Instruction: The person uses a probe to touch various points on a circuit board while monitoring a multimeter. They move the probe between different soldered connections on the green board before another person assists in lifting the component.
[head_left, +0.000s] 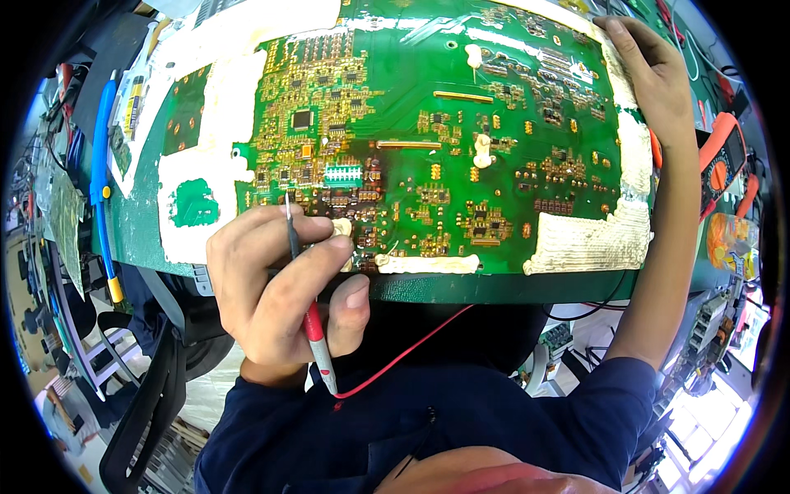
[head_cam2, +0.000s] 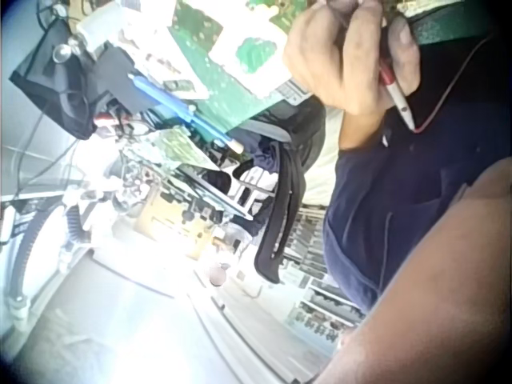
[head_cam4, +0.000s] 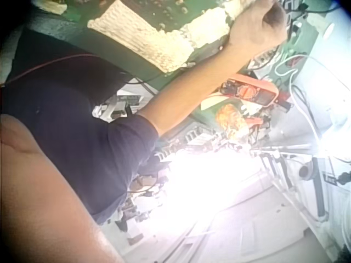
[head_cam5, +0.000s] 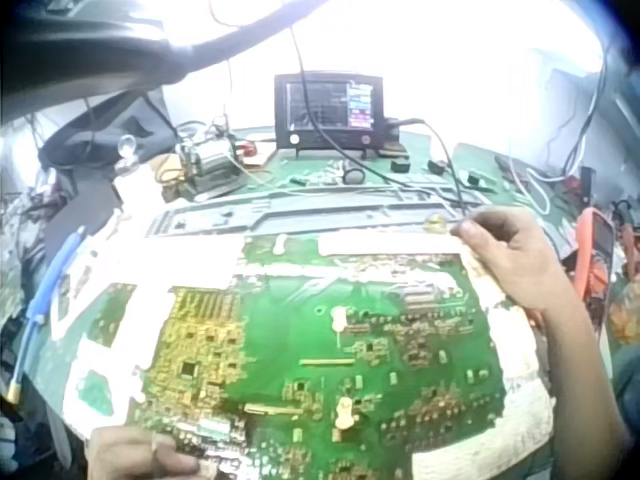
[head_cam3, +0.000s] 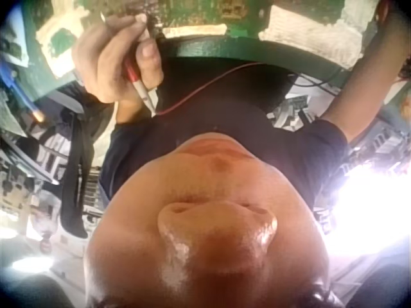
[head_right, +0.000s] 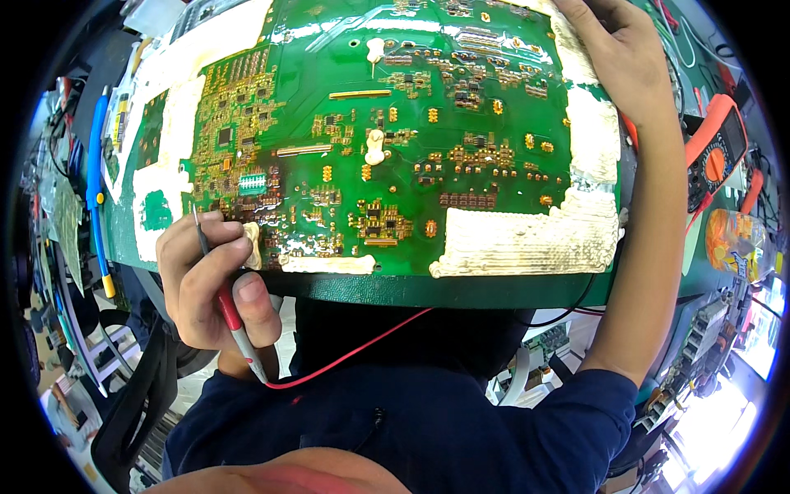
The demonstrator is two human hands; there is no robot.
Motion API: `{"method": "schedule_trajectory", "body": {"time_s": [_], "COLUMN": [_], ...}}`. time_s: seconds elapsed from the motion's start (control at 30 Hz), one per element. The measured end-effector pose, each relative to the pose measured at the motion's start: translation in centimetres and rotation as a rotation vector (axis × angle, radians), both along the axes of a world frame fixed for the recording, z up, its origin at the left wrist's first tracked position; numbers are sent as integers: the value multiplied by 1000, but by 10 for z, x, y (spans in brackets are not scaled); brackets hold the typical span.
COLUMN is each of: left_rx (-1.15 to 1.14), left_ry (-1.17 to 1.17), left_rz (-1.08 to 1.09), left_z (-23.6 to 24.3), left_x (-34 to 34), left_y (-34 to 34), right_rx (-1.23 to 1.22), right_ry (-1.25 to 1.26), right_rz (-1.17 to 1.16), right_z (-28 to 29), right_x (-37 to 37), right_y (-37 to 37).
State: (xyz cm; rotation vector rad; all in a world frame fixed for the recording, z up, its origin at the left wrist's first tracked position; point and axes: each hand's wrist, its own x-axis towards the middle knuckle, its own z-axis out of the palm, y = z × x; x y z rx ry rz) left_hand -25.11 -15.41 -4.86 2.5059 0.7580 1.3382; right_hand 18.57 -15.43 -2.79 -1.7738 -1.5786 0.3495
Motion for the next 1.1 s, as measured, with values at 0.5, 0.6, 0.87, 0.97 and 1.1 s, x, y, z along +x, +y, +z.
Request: {"method": "schedule_trajectory", "body": {"time_s": [0.5, 0.6, 0.87, 0.97, 1.1], "left_rx": [-33, -23, 96, 121, 189], "left_ry": [28, 41, -72, -135, -262], "left_rz": [17, 11, 120, 71, 76], "left_z": [3, 5, 0, -1, -6], "left_x": [-1, 1, 14, 15, 7], "left_y": [-4, -2, 0, 3, 4], "right_rx": [-51, -43, -12, 28, 140], "right_ry": [-106, -67, -186, -255, -476], "right_rz": [-34, -31, -73, -94, -59], "right_z": [11, 5, 14, 19, 19], "right_x": [-13, -6, -39, -39, -44], "right_y": [-3, -2, 2, -1, 7]}}
